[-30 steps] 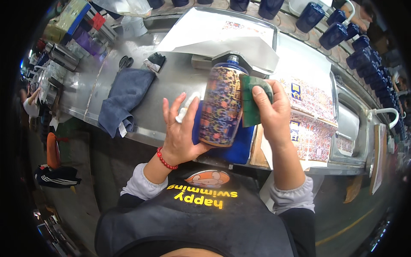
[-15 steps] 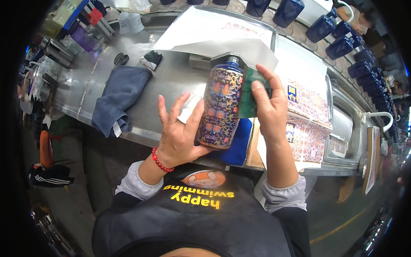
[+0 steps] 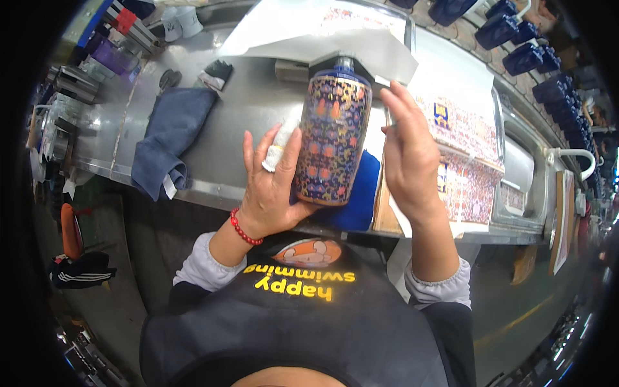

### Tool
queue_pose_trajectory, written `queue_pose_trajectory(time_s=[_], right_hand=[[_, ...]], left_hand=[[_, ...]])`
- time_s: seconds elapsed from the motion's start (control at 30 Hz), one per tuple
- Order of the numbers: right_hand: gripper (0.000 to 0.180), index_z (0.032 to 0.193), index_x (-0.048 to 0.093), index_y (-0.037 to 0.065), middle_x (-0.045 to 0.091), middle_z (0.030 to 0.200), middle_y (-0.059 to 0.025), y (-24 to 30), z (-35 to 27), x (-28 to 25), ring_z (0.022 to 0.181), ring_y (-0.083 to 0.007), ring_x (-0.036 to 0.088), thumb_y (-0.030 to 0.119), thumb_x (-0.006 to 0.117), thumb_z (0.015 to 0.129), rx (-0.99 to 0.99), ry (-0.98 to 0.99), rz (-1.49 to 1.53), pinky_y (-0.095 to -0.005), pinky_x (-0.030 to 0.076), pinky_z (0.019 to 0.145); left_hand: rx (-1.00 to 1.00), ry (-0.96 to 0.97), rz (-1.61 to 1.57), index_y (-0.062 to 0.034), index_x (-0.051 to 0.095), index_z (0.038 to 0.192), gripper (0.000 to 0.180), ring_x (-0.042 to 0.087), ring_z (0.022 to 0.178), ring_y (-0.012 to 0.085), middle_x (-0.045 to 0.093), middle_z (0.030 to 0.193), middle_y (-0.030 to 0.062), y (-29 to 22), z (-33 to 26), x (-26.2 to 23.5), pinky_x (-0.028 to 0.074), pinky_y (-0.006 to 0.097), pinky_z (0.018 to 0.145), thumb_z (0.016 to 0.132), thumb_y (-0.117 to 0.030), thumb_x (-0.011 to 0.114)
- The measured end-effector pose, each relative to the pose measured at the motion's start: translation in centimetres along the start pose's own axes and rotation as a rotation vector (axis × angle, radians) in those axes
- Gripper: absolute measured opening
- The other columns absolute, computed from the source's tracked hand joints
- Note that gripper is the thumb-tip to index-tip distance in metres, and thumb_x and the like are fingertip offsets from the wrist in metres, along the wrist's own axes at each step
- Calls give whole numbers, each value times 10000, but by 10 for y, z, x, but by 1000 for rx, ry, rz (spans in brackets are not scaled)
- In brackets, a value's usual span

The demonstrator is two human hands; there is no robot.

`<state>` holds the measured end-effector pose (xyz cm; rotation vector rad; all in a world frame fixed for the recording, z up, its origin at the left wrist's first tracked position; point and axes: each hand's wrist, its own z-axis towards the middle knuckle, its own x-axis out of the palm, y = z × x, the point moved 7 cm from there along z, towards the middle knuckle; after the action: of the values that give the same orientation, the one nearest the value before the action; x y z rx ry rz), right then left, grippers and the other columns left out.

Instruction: The person holds a decorated ceramic vase on a blue stand and repeatedly rubs its surface with a green abrasive pad while rotating the vase to access different areas. The person occasionally wipes the surface with a white cloth. The vase remains on the stand throughout the clip.

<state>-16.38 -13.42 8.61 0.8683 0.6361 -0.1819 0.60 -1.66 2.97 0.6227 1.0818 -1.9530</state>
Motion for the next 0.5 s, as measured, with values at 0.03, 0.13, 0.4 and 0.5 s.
queue_pose_trajectory(time_s=[0.03, 0.13, 0.4, 0.5], right_hand=[[503, 1422, 564, 5, 511, 1494, -257, 6, -10, 5, 1347, -372, 550, -109, 529, 934, -69, 45, -102, -413, 485, 1077], [544, 1509, 499, 29, 377, 1588, -268, 11, -39, 24, 1400, -419, 452, 80, 638, 985, -94, 183, -94, -459, 389, 1150], [630, 1543, 456, 37, 302, 1617, -294, 10, -61, 34, 1401, -437, 426, 241, 676, 989, -61, 243, -22, -479, 357, 1157], [663, 1549, 442, 36, 297, 1609, -309, 12, -62, 35, 1418, -470, 398, 272, 688, 980, -62, 244, -74, -498, 346, 1163]], left_hand=[[7, -9, 7, -25, 358, 1577, 1104, 376, 1405, 399, 456, 1515, 183, 0, -1, 2, 101, 742, 1152, 735, -567, 821], [0, -16, 2, -66, 378, 1588, 1065, 386, 1403, 391, 481, 1510, 171, 2, -4, 6, 76, 709, 1179, 750, -566, 806], [63, -9, 38, -36, 409, 1569, 971, 402, 1412, 415, 500, 1512, 198, -9, -22, 3, 69, 653, 1204, 816, -522, 782], [68, -24, 53, -23, 404, 1568, 978, 407, 1404, 417, 519, 1494, 189, -11, -23, 4, 87, 654, 1203, 817, -526, 780]])
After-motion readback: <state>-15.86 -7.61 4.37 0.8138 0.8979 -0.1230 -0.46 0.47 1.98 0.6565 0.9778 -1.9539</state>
